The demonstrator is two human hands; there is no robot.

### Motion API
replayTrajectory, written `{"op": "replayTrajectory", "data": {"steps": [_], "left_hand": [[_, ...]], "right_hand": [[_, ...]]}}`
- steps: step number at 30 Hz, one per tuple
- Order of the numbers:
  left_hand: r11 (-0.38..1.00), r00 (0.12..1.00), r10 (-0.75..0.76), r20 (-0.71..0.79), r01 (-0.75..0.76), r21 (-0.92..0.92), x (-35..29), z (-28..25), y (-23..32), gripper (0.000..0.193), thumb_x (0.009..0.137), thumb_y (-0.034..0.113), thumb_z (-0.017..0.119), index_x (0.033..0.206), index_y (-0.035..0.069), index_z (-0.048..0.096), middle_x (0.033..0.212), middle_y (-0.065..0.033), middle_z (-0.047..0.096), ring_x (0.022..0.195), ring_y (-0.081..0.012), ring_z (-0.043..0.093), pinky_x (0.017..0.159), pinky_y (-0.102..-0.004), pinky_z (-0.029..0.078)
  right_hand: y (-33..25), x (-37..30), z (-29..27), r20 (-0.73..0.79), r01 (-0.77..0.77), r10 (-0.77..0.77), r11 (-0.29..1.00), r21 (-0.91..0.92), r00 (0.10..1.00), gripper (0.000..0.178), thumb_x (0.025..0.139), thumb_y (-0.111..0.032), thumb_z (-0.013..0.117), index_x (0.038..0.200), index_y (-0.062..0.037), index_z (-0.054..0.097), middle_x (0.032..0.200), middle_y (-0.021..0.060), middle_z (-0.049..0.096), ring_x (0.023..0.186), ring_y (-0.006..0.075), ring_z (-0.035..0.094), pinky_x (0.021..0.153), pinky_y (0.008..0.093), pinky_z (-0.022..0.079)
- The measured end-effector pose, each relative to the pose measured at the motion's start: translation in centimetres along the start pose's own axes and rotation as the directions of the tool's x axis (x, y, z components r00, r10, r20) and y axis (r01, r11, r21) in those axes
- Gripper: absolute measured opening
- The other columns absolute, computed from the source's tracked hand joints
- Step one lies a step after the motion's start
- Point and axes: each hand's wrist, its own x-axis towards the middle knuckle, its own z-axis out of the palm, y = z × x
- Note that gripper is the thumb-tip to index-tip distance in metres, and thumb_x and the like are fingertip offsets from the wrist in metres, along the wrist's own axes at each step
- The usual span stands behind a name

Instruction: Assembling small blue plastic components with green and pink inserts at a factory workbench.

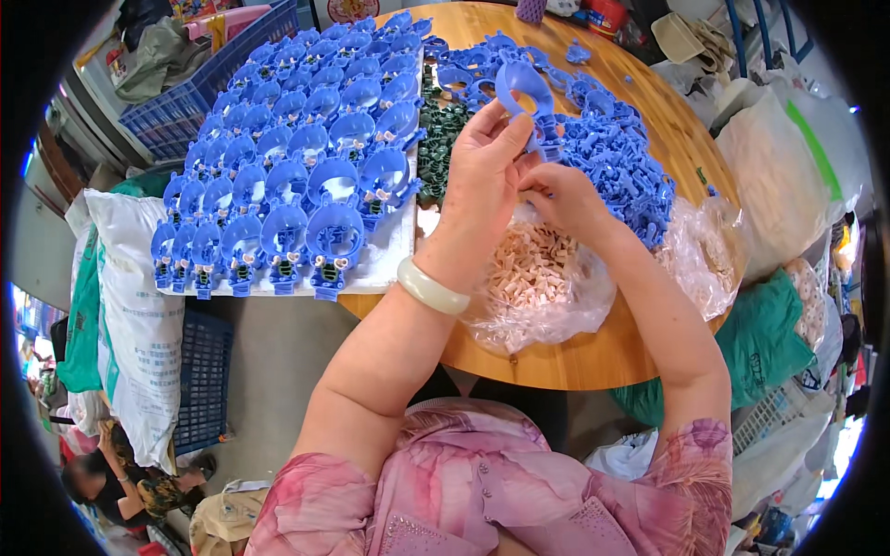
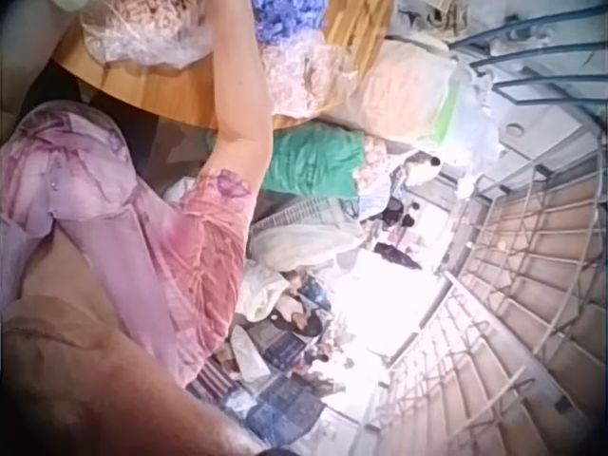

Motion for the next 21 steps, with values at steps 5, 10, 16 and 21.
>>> {"op": "replayTrajectory", "data": {"steps": [5,10,16,21], "left_hand": [[0.999,1.000,-0.028,-0.001,0.028,0.047,0.1,-0.5,-0.4,0.037,0.091,0.015,0.054,0.123,-0.001,0.043,0.104,-0.0099,0.060,0.095,-0.0223,0.061,0.083,-0.0345,0.049],[0.953,0.953,-0.301,0.015,0.301,-0.016,-0.6,0.1,-1.1,0.038,0.094,0.021,0.048,0.125,-0.001,0.041,0.092,-0.0077,0.058,0.088,-0.0203,0.061,0.080,-0.0379,0.053],[0.867,0.877,-0.467,0.116,0.480,-0.134,-1.2,0.9,-1.6,0.026,0.093,0.018,0.050,0.113,0.002,0.053,0.099,-0.0070,0.059,0.085,-0.0170,0.062,0.077,-0.0383,0.056],[0.865,0.866,-0.481,0.136,0.494,-0.092,-1.1,1.0,-1.9,0.027,0.092,0.015,0.051,0.116,0.002,0.051,0.102,-0.0070,0.059,0.087,-0.0158,0.061,0.077,-0.0366,0.056]], "right_hand": [[-0.9,-1.3,-2.9,-0.103,-0.086,0.143,0.902,0.422,0.984,0.010,0.079,0.003,0.060,0.088,0.0041,0.061,0.095,0.0088,0.060,0.082,0.0169,0.061,0.073,0.0275,0.051],[-2.9,-1.9,-7.0,-0.314,0.129,0.008,0.901,0.414,0.949,0.008,0.081,0.002,0.061,0.089,0.0010,0.061,0.100,0.0072,0.061,0.091,0.0136,0.058,0.081,0.0263,0.048],[-4.4,-1.9,-8.1,-0.185,0.325,-0.338,0.941,-0.099,0.923,0.016,0.069,-0.001,0.068,0.084,-0.0059,0.064,0.097,0.0036,0.066,0.090,0.0241,0.058,0.077,0.0310,0.048],[-3.9,-2.5,-9.0,-0.146,0.362,-0.398,0.906,-0.220,0.906,0.017,0.066,-0.002,0.069,0.082,-0.0062,0.064,0.096,0.0036,0.063,0.091,0.0236,0.055,0.077,0.0328,0.047]]}}
